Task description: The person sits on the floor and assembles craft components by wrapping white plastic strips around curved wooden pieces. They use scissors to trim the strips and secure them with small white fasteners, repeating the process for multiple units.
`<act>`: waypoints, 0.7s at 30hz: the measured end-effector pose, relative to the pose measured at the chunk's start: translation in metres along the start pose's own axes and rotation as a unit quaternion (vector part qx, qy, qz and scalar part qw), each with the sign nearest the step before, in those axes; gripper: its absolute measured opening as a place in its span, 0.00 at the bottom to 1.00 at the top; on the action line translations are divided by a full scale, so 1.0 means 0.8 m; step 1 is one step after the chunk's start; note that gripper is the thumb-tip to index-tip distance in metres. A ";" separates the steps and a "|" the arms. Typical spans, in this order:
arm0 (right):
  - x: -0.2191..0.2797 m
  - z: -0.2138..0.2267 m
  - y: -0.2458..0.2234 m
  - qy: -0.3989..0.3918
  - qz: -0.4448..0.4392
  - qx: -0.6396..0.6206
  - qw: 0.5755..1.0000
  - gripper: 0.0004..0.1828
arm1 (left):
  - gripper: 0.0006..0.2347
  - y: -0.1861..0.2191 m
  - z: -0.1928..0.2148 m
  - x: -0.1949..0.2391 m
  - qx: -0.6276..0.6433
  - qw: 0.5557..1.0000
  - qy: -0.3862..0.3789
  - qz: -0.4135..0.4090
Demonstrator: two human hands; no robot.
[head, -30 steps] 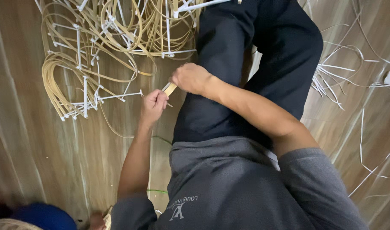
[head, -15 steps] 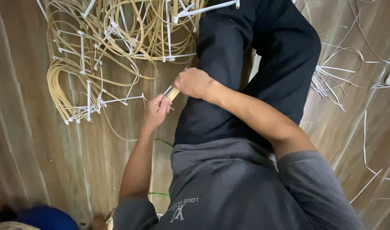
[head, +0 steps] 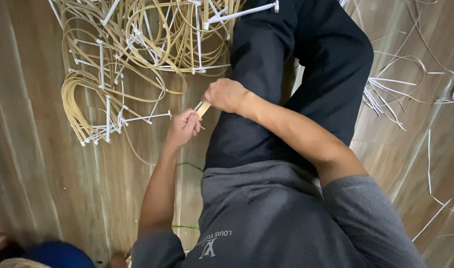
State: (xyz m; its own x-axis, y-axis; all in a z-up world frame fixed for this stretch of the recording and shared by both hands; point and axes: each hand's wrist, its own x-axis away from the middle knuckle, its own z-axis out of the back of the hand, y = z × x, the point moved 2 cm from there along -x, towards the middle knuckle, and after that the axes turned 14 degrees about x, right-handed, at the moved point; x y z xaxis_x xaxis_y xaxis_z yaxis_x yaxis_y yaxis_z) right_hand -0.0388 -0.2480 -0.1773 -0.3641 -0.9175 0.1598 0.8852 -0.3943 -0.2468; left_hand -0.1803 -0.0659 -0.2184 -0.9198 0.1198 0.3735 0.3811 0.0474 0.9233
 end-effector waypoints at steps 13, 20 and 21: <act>-0.016 0.011 0.016 -0.004 0.034 -0.064 0.997 0.06 | 0.14 -0.023 0.008 -0.016 0.090 0.991 0.097 0.010; -0.012 0.079 0.010 -0.016 0.064 0.015 0.998 0.12 | 0.12 0.061 0.013 0.004 0.057 0.994 0.095 -0.024; -0.010 0.096 0.006 -0.019 0.061 0.030 0.998 0.14 | 0.11 0.075 0.016 0.010 0.051 0.994 0.091 -0.022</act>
State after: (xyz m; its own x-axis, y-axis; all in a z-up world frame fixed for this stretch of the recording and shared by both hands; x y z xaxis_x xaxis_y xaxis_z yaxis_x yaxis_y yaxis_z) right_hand -0.0094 -0.2390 -0.1063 -0.2432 -0.9552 0.1684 0.9380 -0.2758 -0.2100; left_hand -0.1636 -0.0492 -0.1612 -0.9336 -0.0651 0.3523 0.3399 0.1499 0.9284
